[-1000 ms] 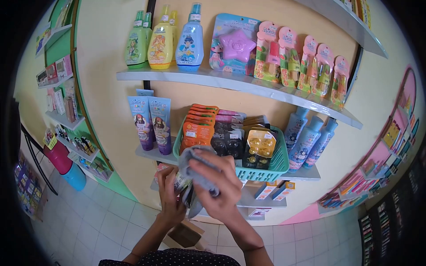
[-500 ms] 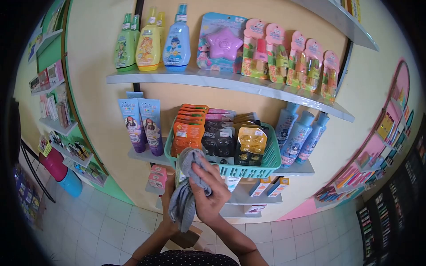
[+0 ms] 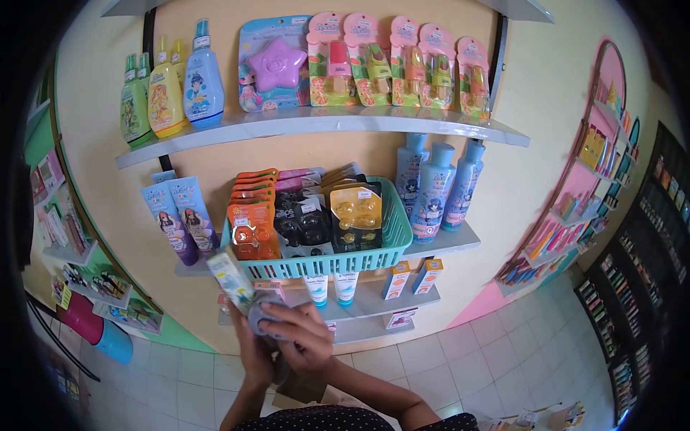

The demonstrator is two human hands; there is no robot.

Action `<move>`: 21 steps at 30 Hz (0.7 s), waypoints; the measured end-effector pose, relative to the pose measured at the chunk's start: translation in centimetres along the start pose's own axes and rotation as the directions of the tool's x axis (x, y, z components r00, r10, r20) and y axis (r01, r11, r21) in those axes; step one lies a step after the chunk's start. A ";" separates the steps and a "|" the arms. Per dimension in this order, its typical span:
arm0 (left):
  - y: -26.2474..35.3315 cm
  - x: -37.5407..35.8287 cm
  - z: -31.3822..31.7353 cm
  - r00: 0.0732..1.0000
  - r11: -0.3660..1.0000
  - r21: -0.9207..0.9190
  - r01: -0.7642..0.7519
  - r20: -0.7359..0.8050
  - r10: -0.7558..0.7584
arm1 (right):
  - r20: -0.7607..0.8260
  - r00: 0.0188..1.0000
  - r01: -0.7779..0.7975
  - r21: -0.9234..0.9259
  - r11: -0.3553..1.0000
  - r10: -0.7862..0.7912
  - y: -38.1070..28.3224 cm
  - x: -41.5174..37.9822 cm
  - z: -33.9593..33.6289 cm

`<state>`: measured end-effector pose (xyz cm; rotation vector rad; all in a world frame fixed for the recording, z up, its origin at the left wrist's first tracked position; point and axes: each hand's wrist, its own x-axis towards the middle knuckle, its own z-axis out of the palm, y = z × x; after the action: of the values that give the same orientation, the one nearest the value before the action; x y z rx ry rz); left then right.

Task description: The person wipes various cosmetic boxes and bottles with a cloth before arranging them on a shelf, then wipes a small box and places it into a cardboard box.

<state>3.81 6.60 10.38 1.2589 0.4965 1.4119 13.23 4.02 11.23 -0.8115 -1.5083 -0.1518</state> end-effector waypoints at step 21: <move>17.7 17.3 -1.0 0.462 0.024 0.703 -0.711 0.441 0.769 | -0.033 0.749 -0.656 0.102 0.748 0.661 -0.3 -1.5 -4.5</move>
<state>-1.54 17.35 32.04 2.5894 0.6075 2.2405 16.55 0.75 10.61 -1.2141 -1.0724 0.4131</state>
